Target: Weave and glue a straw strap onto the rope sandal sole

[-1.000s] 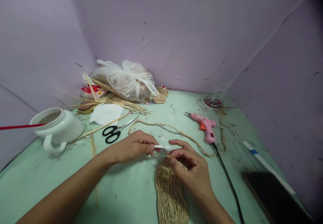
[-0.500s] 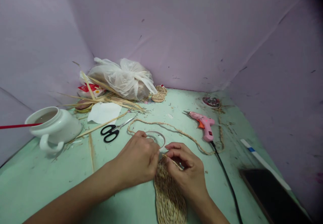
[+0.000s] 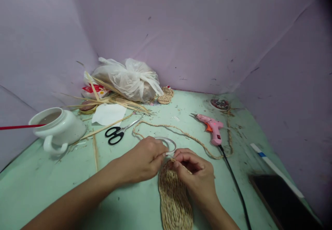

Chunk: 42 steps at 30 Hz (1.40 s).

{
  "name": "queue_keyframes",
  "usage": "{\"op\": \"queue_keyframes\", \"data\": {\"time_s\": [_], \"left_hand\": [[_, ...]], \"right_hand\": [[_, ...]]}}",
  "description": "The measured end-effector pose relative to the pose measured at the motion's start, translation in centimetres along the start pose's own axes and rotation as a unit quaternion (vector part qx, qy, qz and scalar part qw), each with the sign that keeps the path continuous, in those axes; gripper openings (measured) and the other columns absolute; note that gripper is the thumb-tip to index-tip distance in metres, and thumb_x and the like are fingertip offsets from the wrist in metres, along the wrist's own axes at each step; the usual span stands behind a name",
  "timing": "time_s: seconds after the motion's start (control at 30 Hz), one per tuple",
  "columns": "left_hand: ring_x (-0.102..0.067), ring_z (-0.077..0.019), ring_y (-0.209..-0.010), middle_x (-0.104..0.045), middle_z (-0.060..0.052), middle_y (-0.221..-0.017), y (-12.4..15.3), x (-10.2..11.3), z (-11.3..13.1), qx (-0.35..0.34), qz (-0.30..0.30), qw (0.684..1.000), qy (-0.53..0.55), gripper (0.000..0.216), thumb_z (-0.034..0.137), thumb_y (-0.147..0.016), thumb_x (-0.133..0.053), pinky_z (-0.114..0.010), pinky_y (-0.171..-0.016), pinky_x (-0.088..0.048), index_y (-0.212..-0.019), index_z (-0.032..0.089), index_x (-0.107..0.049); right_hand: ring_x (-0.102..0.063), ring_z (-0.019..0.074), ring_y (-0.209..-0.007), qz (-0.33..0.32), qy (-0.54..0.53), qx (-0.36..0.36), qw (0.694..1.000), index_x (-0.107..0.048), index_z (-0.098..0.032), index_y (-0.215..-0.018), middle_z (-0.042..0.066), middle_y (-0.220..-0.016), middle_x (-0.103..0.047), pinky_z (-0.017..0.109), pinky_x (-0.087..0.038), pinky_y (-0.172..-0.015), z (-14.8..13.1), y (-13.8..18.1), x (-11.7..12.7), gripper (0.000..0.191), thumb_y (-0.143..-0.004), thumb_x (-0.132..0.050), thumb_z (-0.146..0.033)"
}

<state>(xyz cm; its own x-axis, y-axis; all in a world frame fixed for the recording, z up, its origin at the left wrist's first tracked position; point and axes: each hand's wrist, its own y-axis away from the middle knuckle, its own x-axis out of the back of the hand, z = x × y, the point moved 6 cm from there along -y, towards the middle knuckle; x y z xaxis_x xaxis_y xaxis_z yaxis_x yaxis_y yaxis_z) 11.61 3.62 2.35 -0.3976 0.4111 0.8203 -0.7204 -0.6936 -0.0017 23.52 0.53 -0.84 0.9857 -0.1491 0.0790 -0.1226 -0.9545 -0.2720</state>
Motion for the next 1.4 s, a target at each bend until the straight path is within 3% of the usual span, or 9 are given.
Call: {"op": "queue_keyframes", "data": {"time_s": [0.17,0.33,0.5,0.57,0.67,0.77,0.87,1.1,1.4], "left_hand": [[-0.048,-0.0124,-0.061,-0.052,0.000,-0.060,0.2,0.1,-0.3,-0.009,-0.005,1.000,-0.022,0.020,0.011,-0.077,-0.041,-0.023,-0.060,-0.036,-0.061,0.015,-0.051],[-0.049,-0.0111,-0.059,-0.053,0.001,-0.058,-0.1,-0.6,-0.6,0.002,0.014,0.995,0.097,0.022,0.014,-0.078,-0.040,-0.022,-0.057,-0.037,-0.064,0.014,-0.058],[-0.052,-0.0134,-0.058,-0.060,-0.002,-0.062,-0.1,1.3,-4.3,0.115,0.128,0.960,0.219,0.025,0.024,-0.078,-0.043,-0.024,-0.055,-0.039,-0.073,0.011,-0.063],[-0.053,-0.0152,-0.060,-0.063,-0.004,-0.066,0.7,3.6,-6.3,0.164,0.208,0.948,0.177,0.025,0.027,-0.079,-0.044,-0.027,-0.058,-0.041,-0.079,0.012,-0.065],[-0.056,-0.0196,-0.079,-0.066,-0.005,-0.083,1.4,6.9,-7.5,0.121,0.254,0.960,0.018,0.020,0.024,-0.078,-0.049,-0.032,-0.073,-0.043,-0.086,0.019,-0.066],[-0.056,-0.0246,-0.087,-0.063,-0.008,-0.089,1.8,7.9,-8.3,0.141,0.263,0.947,-0.118,0.017,0.015,-0.073,-0.052,-0.038,-0.079,-0.041,-0.082,0.018,-0.067],[-0.055,-0.0242,-0.093,-0.061,-0.011,-0.098,2.0,7.2,-6.9,0.126,0.305,0.939,-0.094,0.020,0.015,-0.075,-0.053,-0.036,-0.082,-0.042,-0.088,0.014,-0.067],[-0.056,-0.0123,-0.074,-0.063,-0.004,-0.079,0.4,1.6,0.3,-0.016,0.052,0.993,0.100,0.021,0.008,-0.078,-0.049,-0.023,-0.069,-0.043,-0.080,0.014,-0.070],[-0.054,-0.0144,-0.067,-0.061,-0.001,-0.063,0.5,1.7,-0.9,0.079,0.103,0.991,0.028,0.015,0.007,-0.067,-0.052,-0.031,-0.075,-0.037,-0.060,0.014,-0.063]], "right_hand": [[-0.060,0.0143,-0.059,-0.007,-0.004,0.004,1.000,-0.062,-0.018,-0.056,0.003,-0.064,-0.061,0.023,-0.051,-0.051,-0.1,0.0,-0.1,0.011,-0.063,-0.058,-0.010],[-0.060,0.0141,-0.058,-0.036,0.000,0.025,0.999,-0.061,-0.017,-0.056,0.004,-0.065,-0.062,0.021,-0.049,-0.048,-0.8,0.0,-0.1,0.012,-0.062,-0.057,-0.007],[-0.058,0.0126,-0.052,-0.076,0.003,0.057,0.995,-0.061,-0.017,-0.056,0.003,-0.062,-0.061,0.021,-0.046,-0.046,-1.3,0.5,-0.6,0.013,-0.061,-0.058,-0.006],[-0.058,0.0128,-0.053,-0.094,-0.004,0.050,0.994,-0.062,-0.017,-0.057,0.003,-0.063,-0.062,0.022,-0.047,-0.047,-1.0,0.7,-1.1,0.014,-0.061,-0.057,-0.005],[-0.059,0.0133,-0.056,-0.076,-0.009,0.012,0.997,-0.062,-0.017,-0.058,0.003,-0.066,-0.062,0.022,-0.047,-0.048,-0.3,0.6,-1.1,0.013,-0.062,-0.057,-0.005],[-0.059,0.0136,-0.058,-0.040,-0.009,-0.028,0.999,-0.062,-0.017,-0.057,0.003,-0.066,-0.062,0.022,-0.047,-0.050,0.3,0.3,-0.7,0.012,-0.062,-0.058,-0.007],[-0.058,0.0139,-0.059,-0.031,-0.011,-0.057,0.998,-0.062,-0.017,-0.056,0.003,-0.066,-0.062,0.023,-0.047,-0.051,0.6,0.2,-0.5,0.011,-0.062,-0.058,-0.010],[-0.059,0.0133,-0.062,-0.048,-0.025,-0.058,0.997,-0.063,-0.018,-0.057,0.003,-0.068,-0.062,0.022,-0.047,-0.055,0.5,0.2,-0.8,0.012,-0.063,-0.058,-0.008],[-0.064,0.0206,-0.079,-0.055,-0.060,-0.132,0.988,-0.065,-0.018,-0.059,0.009,-0.088,-0.069,0.033,-0.052,-0.070,1.3,0.5,-0.9,0.007,-0.065,-0.062,-0.016]]}}
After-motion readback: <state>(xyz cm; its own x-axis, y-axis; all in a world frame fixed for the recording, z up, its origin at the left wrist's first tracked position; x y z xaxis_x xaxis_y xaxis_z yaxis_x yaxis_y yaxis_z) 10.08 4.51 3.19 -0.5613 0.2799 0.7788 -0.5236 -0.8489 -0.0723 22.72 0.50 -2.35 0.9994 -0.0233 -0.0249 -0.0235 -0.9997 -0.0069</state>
